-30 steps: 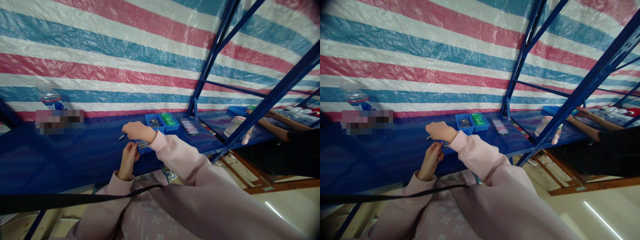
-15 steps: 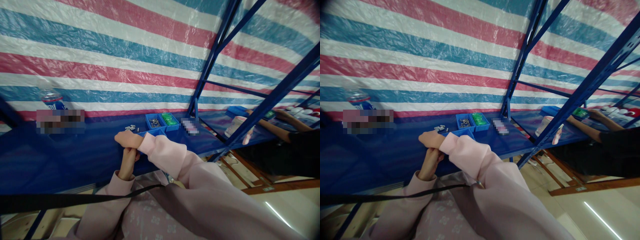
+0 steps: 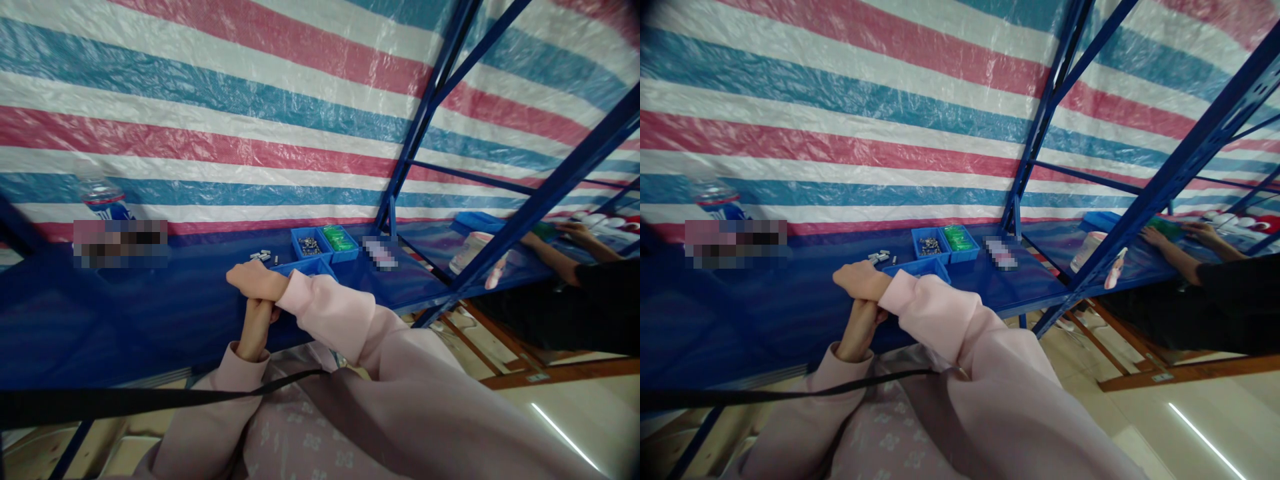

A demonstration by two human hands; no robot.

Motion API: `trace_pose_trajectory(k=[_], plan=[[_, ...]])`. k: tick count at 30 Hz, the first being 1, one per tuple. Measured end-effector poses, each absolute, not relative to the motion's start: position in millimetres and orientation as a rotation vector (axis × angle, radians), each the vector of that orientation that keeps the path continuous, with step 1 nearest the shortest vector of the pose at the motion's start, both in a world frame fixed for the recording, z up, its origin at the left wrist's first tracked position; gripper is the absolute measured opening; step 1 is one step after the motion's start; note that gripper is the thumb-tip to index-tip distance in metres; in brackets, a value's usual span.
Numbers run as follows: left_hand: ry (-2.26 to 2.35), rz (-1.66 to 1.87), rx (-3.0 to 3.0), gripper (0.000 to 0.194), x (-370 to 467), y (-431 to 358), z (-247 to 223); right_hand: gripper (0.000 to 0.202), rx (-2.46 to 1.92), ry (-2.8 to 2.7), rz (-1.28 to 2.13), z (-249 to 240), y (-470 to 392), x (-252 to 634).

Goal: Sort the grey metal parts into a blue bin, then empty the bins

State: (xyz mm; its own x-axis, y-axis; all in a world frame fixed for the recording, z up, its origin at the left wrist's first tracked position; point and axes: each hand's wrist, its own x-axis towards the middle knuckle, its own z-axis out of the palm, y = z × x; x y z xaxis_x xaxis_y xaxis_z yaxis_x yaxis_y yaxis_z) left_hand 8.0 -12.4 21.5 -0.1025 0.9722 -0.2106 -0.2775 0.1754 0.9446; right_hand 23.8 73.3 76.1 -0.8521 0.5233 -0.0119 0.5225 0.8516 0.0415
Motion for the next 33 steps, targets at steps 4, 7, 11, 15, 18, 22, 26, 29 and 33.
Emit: trace_pose_trajectory(k=[4, 7, 11, 15, 18, 22, 26, 29, 33], plan=[[1.074, 1.475, 0.885, 0.041, 10, -8, 16, 0.019, 0.899, 3.132, 0.065, 94, 69, 47], [1.06, 1.499, 0.858, 0.041, 11, -5, 14, 0.014, 1.018, 3.211, 0.012, 111, 68, 77], [1.062, 1.489, 0.858, 0.037, 12, -4, 14, 0.009, 1.249, 3.194, -0.108, 125, 71, 123], [1.047, 1.496, 0.844, 0.035, 13, -5, 15, 0.012, 1.434, 3.045, -0.076, 118, 72, 158], [1.037, 1.505, 0.834, 0.036, 13, -5, 15, 0.015, 1.502, 2.891, 0.014, 104, 69, 167], [1.048, 1.497, 0.83, 0.035, 13, -4, 16, 0.025, 1.57, 2.748, 0.179, 89, 63, 165], [1.049, 1.5, 0.84, 0.034, 13, -5, 17, 0.032, 1.582, 2.732, 0.209, 78, 62, 165], [1.045, 1.502, 0.841, 0.035, 13, -6, 17, 0.034, 1.557, 2.763, 0.178, 69, 66, 169], [1.043, 1.498, 0.842, 0.036, 13, -5, 15, 0.033, 1.528, 2.816, 0.094, 62, 72, 174]])
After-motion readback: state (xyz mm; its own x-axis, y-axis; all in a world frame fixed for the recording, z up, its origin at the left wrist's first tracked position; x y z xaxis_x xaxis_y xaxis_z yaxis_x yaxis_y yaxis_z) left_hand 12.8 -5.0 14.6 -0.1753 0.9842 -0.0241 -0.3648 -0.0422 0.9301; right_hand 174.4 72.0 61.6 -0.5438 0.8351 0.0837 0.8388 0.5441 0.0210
